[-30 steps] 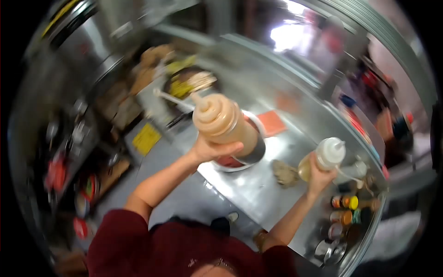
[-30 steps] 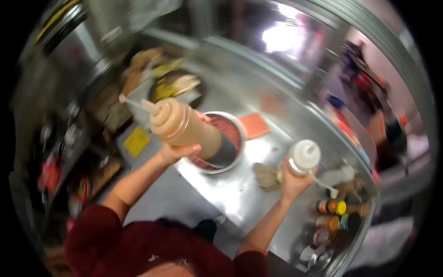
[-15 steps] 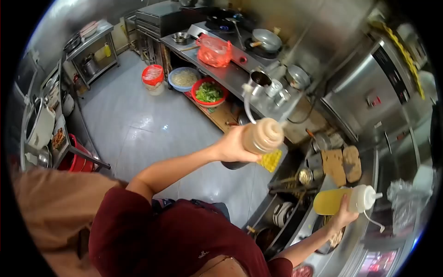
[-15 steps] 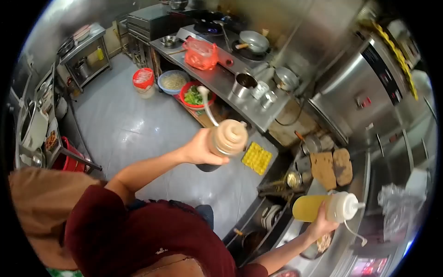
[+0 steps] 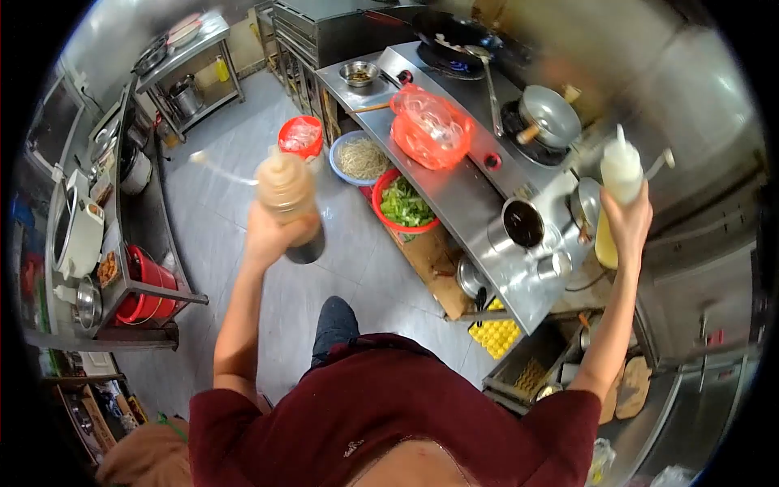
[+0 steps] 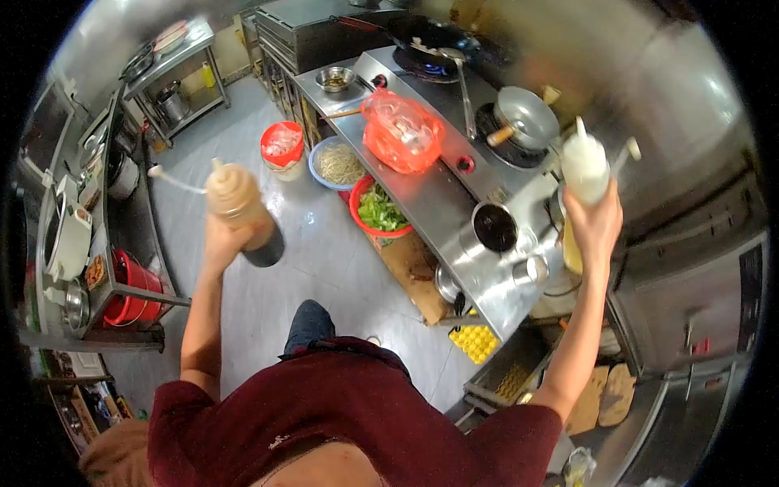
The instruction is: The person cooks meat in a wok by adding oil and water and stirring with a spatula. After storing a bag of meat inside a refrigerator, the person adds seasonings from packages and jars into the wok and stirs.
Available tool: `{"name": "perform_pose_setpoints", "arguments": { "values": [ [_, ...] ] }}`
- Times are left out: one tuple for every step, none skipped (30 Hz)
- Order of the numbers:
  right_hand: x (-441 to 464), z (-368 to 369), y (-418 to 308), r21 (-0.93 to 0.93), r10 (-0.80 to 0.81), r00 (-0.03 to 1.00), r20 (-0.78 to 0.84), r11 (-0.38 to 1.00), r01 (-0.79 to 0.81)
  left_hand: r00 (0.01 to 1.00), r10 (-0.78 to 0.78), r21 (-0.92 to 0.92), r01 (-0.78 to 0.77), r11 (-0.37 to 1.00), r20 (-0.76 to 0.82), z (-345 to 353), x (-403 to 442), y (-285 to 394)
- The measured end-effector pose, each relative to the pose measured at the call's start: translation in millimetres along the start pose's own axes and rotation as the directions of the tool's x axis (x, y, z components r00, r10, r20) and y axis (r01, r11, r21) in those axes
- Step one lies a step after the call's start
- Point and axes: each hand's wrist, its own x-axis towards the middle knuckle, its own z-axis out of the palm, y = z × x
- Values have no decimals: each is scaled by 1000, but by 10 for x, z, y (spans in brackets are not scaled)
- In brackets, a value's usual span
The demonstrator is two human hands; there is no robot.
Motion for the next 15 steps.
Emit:
{"name": "perform_pose_setpoints", "arguments": {
  "values": [
    [388,345,7,-69,3,999,40,998,0,997,-7,1,7,1000,-73,-98,141,-124],
    [734,688,13,-140,15,997,77,990,-4,990,-13,4,13,1000,-139,-204,258,-247],
    [1044,1032,47,-172,-20,992,122,984,41,981,-17,122,41,992,-193,-335,372,-436],
    [1390,1375,75,-205,-56,988,141,975,84,968,12,233,48,971,-250,-478,557,-637],
    [1711,1721,84,-250,-63,986,153,963,100,975,-42,208,89,974,-220,-654,756,-807],
    [1975,2026,96,-303,-58,983,172,947,109,979,-104,182,136,974,-175,-777,960,-921],
    [2227,2309,82,-360,-6,980,197,930,77,975,-78,184,118,976,-208,-829,1190,-985],
    [2497,2580,26,-405,40,972,230,913,59,965,-63,191,113,975,-253,-900,1455,-1059],
    [2715,2800,-42,-414,62,965,256,909,52,961,-82,218,143,965,-265,-994,1724,-1166],
    [2905,3005,-102,-412,73,959,275,910,49,958,-104,251,173,952,-268,-1123,1991,-1258],
    [3060,3147,-137,-416,95,951,295,908,38,957,-126,283,201,938,-260,-1213,2251,-1320],
    [3199,3273,-130,-423,122,944,308,906,21,968,-121,277,181,944,-221,-1254,2540,-1334],
    [3345,3447,-58,-459,122,941,316,888,39,977,-106,267,153,952,-185,-1279,2871,-1341],
    [3462,3576,-28,-485,102,944,315,872,68,984,-89,255,127,959,-152,-1294,3192,-1362],
    [3551,3716,-14,-510,81,943,324,854,102,992,-100,243,117,963,-82,-1354,3509,-1440]
  ]
}}
